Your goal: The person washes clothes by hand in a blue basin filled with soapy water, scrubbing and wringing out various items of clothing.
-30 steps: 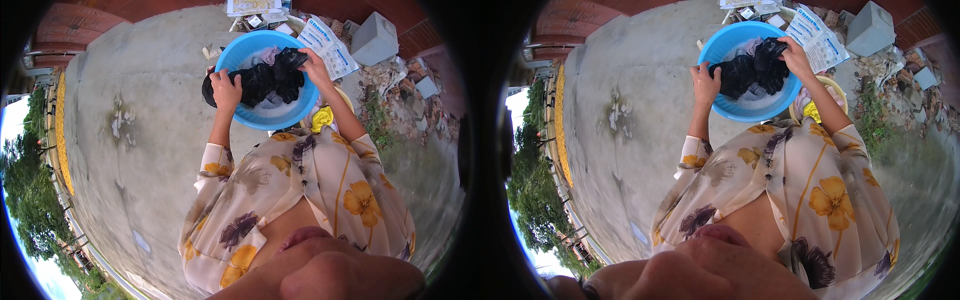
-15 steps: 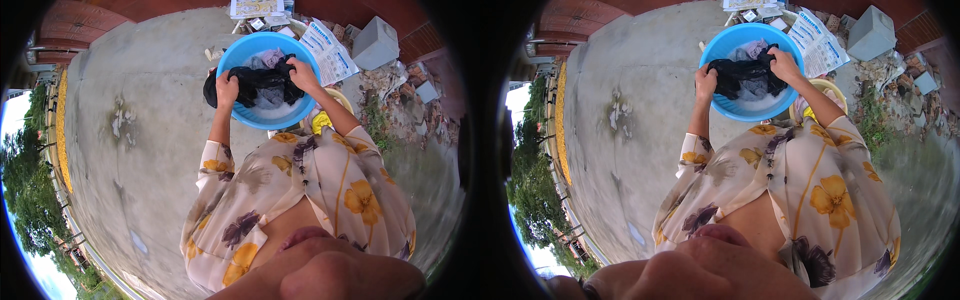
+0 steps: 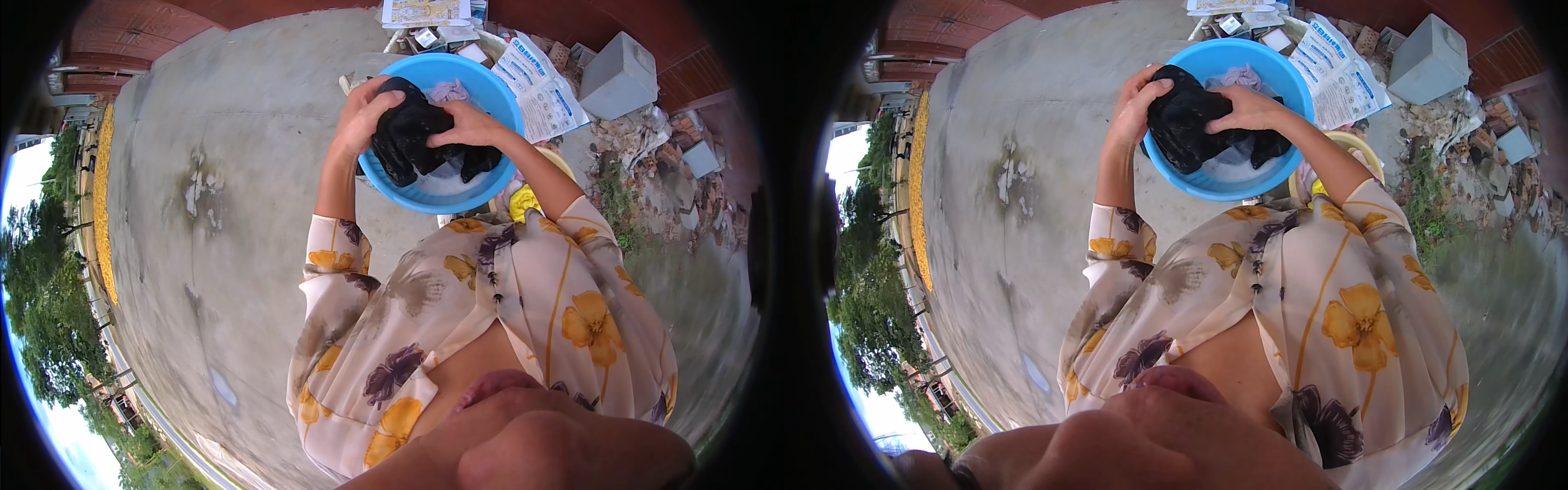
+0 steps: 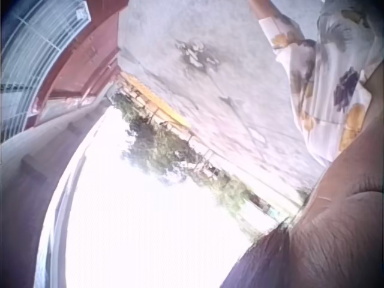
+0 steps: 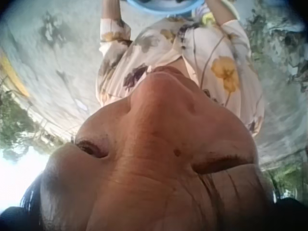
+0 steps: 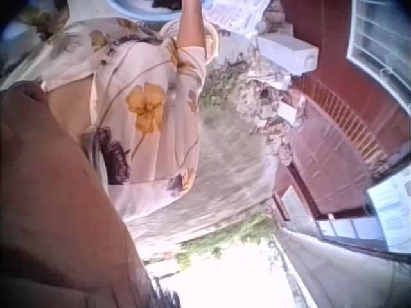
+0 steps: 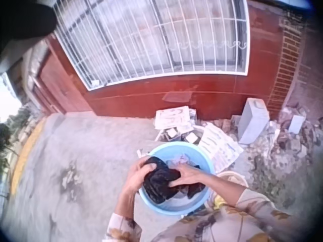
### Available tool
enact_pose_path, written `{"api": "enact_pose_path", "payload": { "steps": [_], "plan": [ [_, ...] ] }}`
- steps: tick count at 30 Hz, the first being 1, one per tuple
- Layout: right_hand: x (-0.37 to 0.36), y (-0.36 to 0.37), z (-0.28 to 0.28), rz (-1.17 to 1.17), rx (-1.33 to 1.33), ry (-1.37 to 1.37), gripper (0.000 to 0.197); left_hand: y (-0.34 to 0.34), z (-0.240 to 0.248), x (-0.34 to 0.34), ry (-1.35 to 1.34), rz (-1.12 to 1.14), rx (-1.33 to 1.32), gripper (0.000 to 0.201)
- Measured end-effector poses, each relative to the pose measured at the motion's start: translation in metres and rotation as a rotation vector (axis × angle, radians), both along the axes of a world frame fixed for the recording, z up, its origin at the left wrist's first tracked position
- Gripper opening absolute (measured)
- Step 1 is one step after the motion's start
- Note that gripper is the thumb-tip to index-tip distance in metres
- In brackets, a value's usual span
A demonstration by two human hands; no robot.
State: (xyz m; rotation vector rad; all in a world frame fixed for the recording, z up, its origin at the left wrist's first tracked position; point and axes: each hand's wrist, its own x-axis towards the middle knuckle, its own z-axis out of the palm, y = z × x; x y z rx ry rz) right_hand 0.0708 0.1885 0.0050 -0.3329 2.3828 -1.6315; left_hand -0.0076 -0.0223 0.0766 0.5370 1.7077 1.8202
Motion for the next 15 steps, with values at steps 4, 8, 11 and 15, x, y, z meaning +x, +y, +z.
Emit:
{"api": "enact_pose_path", "payload": {
  "steps": [4, 8, 11, 15],
  "plan": [
    [-0.003, 0.019, -0.042, -0.089, 0.107, -0.21, 0.044, -0.023, -0.084, -0.009, 1.063, 0.455, -0.584, 0.035],
    [0.01, 0.016, -0.038, -0.347, -0.217, -0.327, 0.045, -0.025, -0.1, 0.048, -0.035, 0.35, -0.44, 0.049],
    [0.005, -0.001, -0.026, -0.345, -0.494, -0.39, 0.043, -0.002, -0.097, 0.088, -0.633, 0.065, -0.084, 0.066],
    [0.002, -0.03, 0.027, -0.266, -0.778, -0.345, 0.034, 0.012, -0.066, 0.074, -0.319, 0.464, 0.161, 0.043]
  ]
}}
